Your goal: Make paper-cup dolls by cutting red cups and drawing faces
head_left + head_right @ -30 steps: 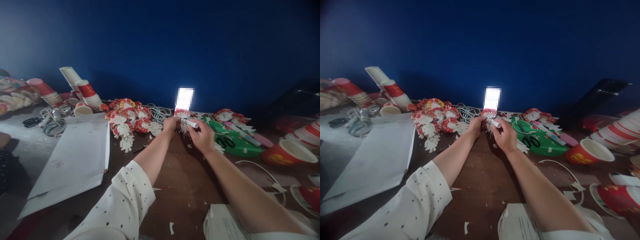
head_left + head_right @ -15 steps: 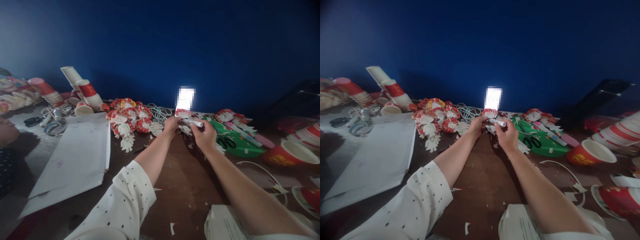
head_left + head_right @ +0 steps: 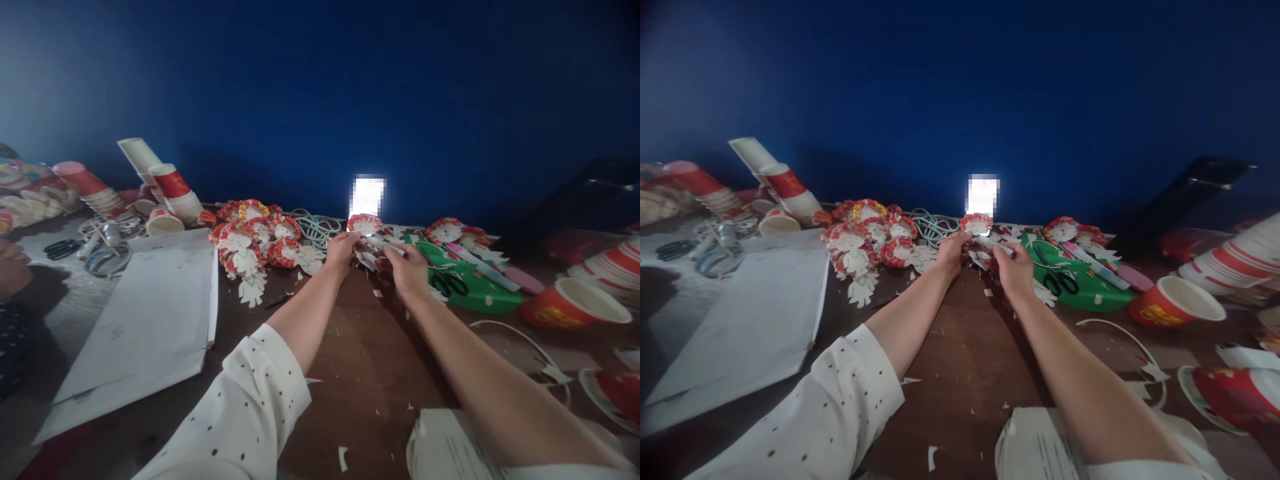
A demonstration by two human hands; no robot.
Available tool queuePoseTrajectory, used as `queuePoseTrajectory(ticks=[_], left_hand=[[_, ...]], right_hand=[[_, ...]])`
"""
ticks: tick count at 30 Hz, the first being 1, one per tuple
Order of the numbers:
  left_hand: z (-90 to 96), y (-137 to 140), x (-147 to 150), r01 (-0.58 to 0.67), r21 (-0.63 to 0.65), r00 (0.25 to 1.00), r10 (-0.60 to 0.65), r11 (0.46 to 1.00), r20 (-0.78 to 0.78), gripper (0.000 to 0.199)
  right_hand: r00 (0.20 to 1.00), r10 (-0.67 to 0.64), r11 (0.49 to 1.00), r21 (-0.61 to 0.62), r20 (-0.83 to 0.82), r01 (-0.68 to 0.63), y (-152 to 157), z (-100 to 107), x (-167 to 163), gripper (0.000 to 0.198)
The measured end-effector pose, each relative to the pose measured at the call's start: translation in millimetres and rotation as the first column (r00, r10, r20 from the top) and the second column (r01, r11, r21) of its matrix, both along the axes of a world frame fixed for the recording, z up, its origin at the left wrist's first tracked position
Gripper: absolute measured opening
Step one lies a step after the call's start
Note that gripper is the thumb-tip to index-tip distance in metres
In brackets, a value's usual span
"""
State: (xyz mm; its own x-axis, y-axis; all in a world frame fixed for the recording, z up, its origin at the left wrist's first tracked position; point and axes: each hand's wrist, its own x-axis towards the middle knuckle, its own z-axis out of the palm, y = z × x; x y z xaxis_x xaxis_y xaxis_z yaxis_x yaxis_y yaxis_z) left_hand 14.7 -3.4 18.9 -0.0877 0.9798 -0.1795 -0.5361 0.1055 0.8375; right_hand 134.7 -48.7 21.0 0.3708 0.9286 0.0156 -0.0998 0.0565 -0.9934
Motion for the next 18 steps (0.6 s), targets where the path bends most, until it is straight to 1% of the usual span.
queuePoseTrajectory(ticks=[13, 18], left_hand=[[2.5, -4.6, 0.5, 0.043, 0.03, 0.992, -0.039, 0.999, -0.117, 0.016], [1.4, -3.3, 0.7, 0.071, 0.022, 0.995, -0.069, 0.997, -0.078, 0.013]], right_hand=[[1.0, 0.025, 0.998, 0.054, 0.01, -0.026, 0.4, 0.7, 1.3, 0.039], [0.997, 0.05, 0.997, 0.064, 0.051, -0.053, -0.6, 0.5, 2.2, 0.041]])
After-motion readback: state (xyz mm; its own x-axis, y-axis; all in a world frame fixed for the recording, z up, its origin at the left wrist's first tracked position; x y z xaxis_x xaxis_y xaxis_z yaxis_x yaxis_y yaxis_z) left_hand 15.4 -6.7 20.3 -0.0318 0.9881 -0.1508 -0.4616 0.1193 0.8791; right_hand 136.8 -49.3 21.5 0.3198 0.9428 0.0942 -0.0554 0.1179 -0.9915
